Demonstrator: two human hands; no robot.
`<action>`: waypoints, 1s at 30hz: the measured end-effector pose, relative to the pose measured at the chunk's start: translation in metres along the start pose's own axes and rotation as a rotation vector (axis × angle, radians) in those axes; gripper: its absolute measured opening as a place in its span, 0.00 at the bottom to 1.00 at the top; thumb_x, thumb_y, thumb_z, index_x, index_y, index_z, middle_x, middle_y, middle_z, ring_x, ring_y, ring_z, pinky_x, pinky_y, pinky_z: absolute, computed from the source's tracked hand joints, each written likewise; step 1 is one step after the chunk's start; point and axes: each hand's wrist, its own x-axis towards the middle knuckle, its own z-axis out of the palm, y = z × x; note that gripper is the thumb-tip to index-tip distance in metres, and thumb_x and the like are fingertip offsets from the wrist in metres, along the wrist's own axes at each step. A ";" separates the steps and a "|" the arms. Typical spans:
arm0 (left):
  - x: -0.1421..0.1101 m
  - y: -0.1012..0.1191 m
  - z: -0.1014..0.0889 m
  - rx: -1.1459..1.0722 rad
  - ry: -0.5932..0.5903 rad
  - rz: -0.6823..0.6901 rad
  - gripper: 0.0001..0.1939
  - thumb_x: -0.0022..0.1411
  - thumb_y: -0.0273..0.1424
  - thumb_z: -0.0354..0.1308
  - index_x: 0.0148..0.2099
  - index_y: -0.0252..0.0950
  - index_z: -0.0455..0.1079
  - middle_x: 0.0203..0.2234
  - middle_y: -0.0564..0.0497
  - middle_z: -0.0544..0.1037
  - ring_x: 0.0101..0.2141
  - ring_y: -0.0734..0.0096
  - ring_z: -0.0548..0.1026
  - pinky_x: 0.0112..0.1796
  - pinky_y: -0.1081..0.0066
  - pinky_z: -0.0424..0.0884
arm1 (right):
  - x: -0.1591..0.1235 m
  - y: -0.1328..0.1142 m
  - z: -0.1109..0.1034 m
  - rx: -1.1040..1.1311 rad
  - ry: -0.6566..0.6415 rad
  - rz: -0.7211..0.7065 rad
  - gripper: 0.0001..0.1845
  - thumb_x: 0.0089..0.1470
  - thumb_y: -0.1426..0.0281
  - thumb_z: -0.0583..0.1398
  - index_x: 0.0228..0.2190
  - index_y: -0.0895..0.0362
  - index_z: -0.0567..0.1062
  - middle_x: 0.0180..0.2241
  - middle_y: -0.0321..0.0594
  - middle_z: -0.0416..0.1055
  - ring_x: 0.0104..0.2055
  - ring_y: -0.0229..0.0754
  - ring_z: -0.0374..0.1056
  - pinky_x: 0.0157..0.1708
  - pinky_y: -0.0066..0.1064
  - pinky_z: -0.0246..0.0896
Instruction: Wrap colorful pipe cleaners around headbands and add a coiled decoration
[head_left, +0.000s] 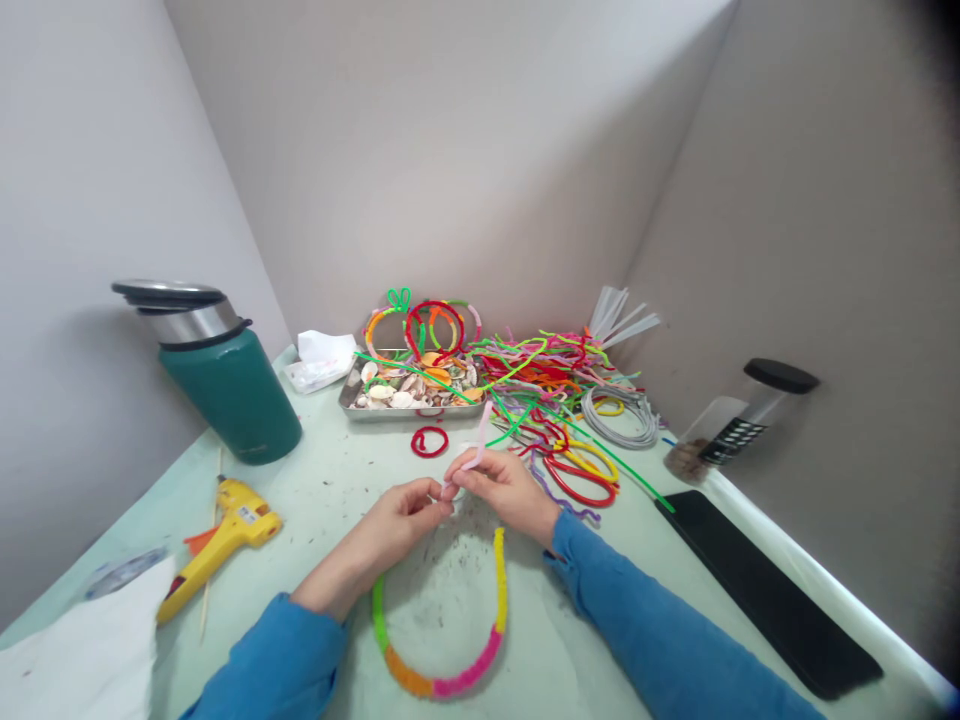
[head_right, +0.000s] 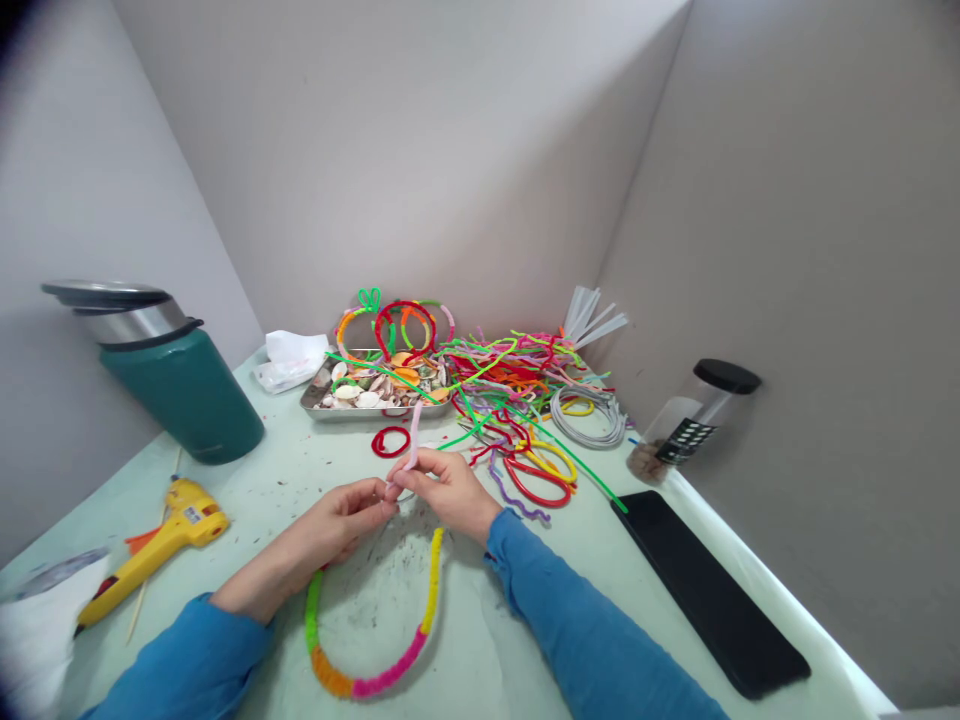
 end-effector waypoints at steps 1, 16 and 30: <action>0.000 0.000 0.000 0.000 -0.001 -0.008 0.21 0.47 0.48 0.59 0.32 0.36 0.62 0.13 0.65 0.51 0.13 0.86 0.46 0.16 0.77 0.38 | 0.000 0.000 0.000 -0.049 -0.002 -0.030 0.13 0.53 0.61 0.57 0.30 0.57 0.75 0.27 0.38 0.72 0.32 0.38 0.67 0.38 0.32 0.60; 0.004 -0.001 -0.009 -0.196 0.105 -0.092 0.17 0.47 0.44 0.59 0.30 0.37 0.60 0.14 0.64 0.51 0.13 0.85 0.43 0.16 0.77 0.36 | -0.004 -0.014 0.001 -0.395 -0.048 -0.283 0.10 0.53 0.66 0.58 0.26 0.56 0.77 0.27 0.42 0.70 0.38 0.43 0.63 0.41 0.36 0.59; 0.004 0.000 -0.010 -0.127 0.230 -0.026 0.22 0.42 0.47 0.61 0.30 0.34 0.64 0.09 0.66 0.50 0.12 0.86 0.45 0.15 0.78 0.38 | -0.003 -0.003 0.001 -0.362 -0.031 -0.248 0.08 0.51 0.65 0.60 0.30 0.55 0.77 0.31 0.41 0.73 0.38 0.43 0.64 0.43 0.38 0.58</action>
